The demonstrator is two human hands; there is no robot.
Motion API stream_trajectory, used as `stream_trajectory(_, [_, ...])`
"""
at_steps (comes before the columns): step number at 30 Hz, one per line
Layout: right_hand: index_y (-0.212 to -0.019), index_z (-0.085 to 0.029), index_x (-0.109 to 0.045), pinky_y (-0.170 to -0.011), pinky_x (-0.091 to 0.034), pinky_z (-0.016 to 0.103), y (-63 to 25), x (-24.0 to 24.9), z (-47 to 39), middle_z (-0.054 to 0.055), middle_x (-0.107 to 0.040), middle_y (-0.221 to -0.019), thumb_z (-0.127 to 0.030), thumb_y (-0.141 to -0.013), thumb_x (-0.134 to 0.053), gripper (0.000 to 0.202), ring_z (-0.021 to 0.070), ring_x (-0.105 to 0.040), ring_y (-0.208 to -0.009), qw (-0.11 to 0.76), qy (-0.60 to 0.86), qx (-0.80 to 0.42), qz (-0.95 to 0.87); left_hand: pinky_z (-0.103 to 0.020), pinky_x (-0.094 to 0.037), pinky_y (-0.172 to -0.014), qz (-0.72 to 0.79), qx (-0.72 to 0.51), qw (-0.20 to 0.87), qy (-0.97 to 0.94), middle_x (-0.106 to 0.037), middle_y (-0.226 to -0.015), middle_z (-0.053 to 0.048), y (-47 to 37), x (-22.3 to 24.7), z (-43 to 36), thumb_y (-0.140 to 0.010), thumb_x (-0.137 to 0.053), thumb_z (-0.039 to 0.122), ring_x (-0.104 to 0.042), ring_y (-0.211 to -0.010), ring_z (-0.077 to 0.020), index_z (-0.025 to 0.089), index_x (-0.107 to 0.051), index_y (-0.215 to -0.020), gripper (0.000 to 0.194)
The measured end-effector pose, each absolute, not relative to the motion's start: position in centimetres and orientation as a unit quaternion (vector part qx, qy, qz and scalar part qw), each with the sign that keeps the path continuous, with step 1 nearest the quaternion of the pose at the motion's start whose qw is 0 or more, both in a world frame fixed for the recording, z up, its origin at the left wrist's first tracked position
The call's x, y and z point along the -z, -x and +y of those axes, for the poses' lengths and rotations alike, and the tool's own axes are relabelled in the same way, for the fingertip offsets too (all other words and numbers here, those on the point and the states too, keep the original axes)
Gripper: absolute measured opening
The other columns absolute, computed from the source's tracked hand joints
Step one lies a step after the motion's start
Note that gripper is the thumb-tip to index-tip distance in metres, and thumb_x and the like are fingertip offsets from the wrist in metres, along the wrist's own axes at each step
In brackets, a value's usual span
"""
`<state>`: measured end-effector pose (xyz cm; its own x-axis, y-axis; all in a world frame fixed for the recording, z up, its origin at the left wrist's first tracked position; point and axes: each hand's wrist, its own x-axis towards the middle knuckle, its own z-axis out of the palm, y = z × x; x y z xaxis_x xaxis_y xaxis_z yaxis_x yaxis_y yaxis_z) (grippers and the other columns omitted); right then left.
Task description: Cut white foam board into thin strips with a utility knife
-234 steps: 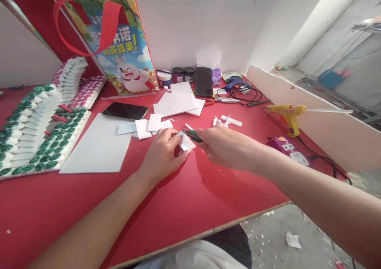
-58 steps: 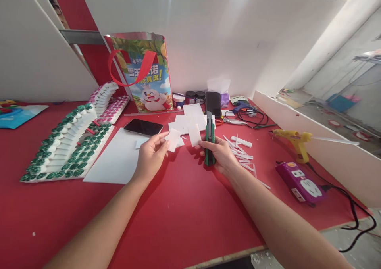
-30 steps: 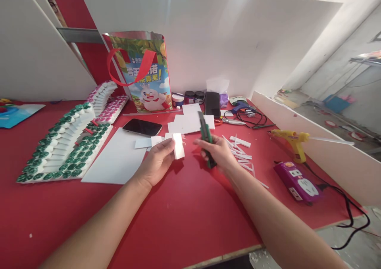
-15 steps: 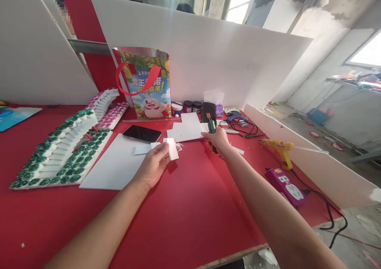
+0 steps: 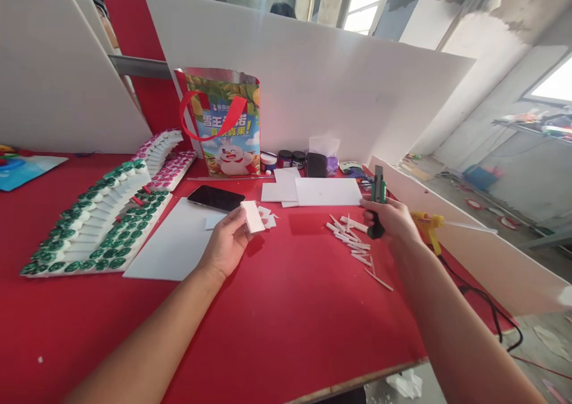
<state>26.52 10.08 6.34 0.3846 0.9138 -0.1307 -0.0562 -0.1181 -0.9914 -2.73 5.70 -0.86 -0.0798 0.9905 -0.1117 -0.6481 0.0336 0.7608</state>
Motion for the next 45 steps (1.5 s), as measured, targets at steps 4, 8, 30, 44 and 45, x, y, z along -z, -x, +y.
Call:
stream_trajectory(4, [-0.076,-0.013,-0.063,-0.03,-0.033,0.016,-27.6,-6.5,6.0,-0.001,-0.056,-0.048,-0.014,-0.058,-0.081,0.025,0.0069,-0.045,-0.035,0.499,0.647,-0.475,-0.326,-0.038,-0.059,-0.084,0.33,-0.647,0.638,-0.257,-0.076,-0.093,-0.006,3.1,0.6,5.8,-0.079,-0.074,0.027,-0.073,-0.091,-0.0235,0.017,-0.069,-0.1,0.024])
stream_trajectory(8, [-0.079,-0.013,-0.063,-0.035,-0.044,0.017,-25.9,-5.0,3.1,0.004,-0.065,-0.055,-0.014,-0.062,-0.08,0.024,0.01,-0.056,-0.039,0.464,0.637,-0.522,-0.324,-0.044,-0.058,-0.09,0.34,-0.626,0.657,-0.246,-0.075,-0.099,-0.009,3.0,0.5,5.8,-0.083,-0.068,0.022,-0.073,-0.096,-0.0269,0.017,-0.065,-0.108,0.025])
stream_trajectory(30, [-0.079,-0.015,-0.063,-0.06,-0.061,0.023,-22.9,-2.1,5.9,0.004,-0.071,-0.064,-0.02,-0.058,-0.089,0.034,0.0192,-0.074,-0.066,0.543,0.513,-0.577,-0.329,-0.046,-0.058,-0.091,0.39,-0.645,0.627,-0.195,-0.075,-0.101,-0.014,2.5,-0.5,5.3,-0.084,-0.054,0.007,-0.072,-0.099,-0.0268,0.012,-0.064,-0.095,0.016])
stream_trajectory(44, [-0.073,-0.016,-0.064,-0.052,-0.05,0.022,-22.4,-2.3,5.4,0.003,-0.071,-0.07,-0.031,-0.056,-0.09,0.034,0.0111,-0.062,-0.057,0.538,0.474,-0.605,-0.346,-0.048,-0.058,-0.093,0.429,-0.567,0.627,-0.319,-0.072,-0.111,-0.009,0.7,0.4,4.4,-0.077,-0.075,0.023,-0.067,-0.111,-0.0276,0.018,-0.06,-0.102,0.03])
stream_trajectory(45, [-0.07,-0.016,-0.062,-0.047,-0.046,0.02,-22.5,-2.3,5.5,0.001,-0.068,-0.066,-0.031,-0.057,-0.089,0.034,0.0093,-0.058,-0.054,0.549,0.468,-0.602,-0.341,-0.047,-0.058,-0.092,0.429,-0.565,0.627,-0.322,-0.073,-0.11,-0.009,0.8,0.4,4.4,-0.077,-0.076,0.023,-0.068,-0.109,-0.0275,0.018,-0.06,-0.101,0.03])
